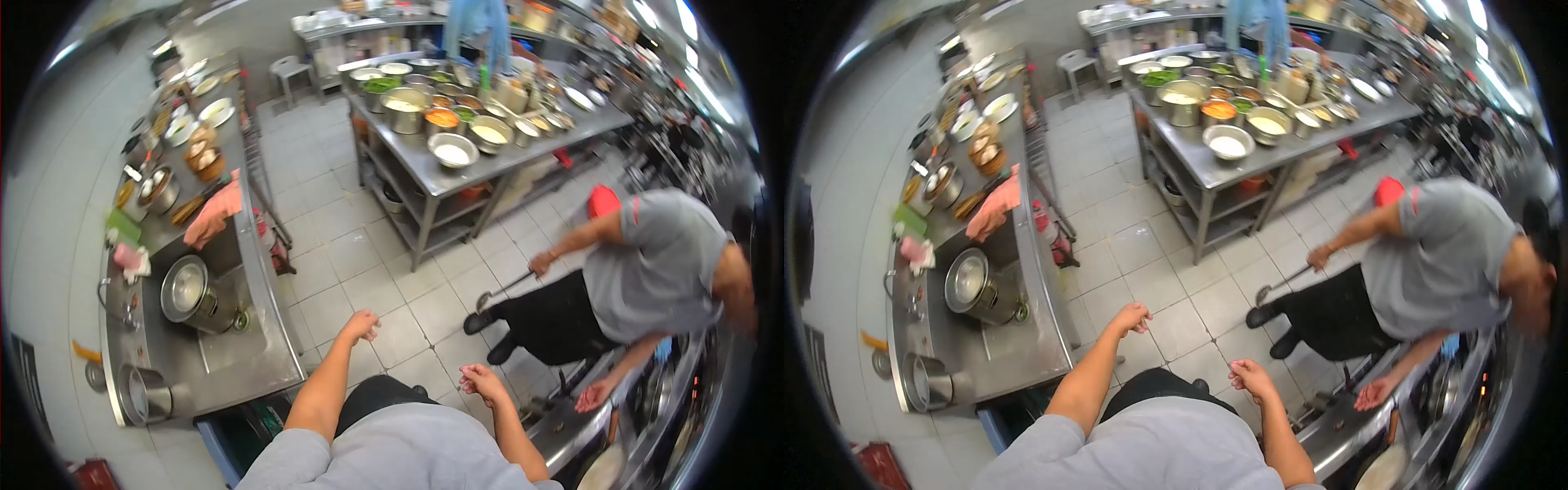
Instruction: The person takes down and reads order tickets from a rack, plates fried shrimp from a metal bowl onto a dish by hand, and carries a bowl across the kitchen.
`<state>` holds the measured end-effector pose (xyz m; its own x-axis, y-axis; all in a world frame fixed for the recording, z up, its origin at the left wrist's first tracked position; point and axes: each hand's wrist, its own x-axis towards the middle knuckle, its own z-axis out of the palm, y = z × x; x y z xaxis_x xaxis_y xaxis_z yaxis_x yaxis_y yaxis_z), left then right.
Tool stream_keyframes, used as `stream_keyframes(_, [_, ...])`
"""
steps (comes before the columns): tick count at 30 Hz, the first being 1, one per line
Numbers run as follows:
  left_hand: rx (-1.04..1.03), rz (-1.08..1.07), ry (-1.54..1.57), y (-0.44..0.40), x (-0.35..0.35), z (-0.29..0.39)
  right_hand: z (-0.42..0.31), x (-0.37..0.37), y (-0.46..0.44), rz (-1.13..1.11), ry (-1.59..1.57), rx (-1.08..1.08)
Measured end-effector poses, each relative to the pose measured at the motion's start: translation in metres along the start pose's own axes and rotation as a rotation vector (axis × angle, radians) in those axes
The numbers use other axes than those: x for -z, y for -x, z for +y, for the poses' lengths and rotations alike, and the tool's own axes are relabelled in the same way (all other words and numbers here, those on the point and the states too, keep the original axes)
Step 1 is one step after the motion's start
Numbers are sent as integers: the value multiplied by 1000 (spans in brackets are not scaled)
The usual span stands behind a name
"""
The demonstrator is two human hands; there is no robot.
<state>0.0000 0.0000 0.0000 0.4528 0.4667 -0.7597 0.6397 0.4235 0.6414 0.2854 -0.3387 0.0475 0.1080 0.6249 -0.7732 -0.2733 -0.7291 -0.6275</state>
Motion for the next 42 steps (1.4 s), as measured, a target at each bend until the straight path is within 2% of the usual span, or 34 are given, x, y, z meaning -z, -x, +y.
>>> stream_keyframes(2, [-191, 206, 213, 9, 18, 1, -28, -14, -26, -83, 61, 63])
stream_keyframes(3, [-216, 165, 315, -21, 7, 11, -67, -1, -30, -66, 134, -6])
stream_keyframes(5, [-254, 252, 368, -9, 66, 34, -134, -51, -72, -71, 334, 182])
stream_keyframes(7, [-382, 384, 419, 6, 107, 63, -194, -93, -115, -113, 406, 269])
stream_keyframes(8, [-377, 415, 442, 9, 130, 71, -219, -112, -134, -119, 436, 345])
stream_keyframes(11, [-419, 503, 530, 3, 197, 94, -297, -164, -208, -271, 500, 372])
stream_keyframes(13, [-424, 568, 553, -9, 244, 104, -338, -192, -260, -358, 501, 327])
stream_keyframes(15, [-450, 618, 627, -27, 288, 115, -372, -209, -302, -489, 442, 176])
stream_keyframes(20, [-550, 727, 788, -51, 399, 171, -440, -216, -368, -443, 463, 90])
stream_keyframes(22, [-692, 874, 800, -60, 450, 200, -462, -206, -389, -431, 385, 84])
stream_keyframes(26, [-728, 975, 849, -68, 544, 269, -523, -196, -435, -389, 224, 39])
stream_keyframes(30, [-760, 1002, 917, -114, 636, 311, -602, -200, -500, -328, 180, 34])
stream_keyframes(33, [-756, 1096, 957, -153, 690, 342, -676, -221, -567, -382, 145, 68])
stream_keyframes(37, [-696, 1183, 957, -177, 752, 375, -808, -282, -632, -504, 193, 119])
stream_keyframes(42, [-653, 1338, 931, -167, 833, 392, -946, -381, -710, -662, 398, 202])
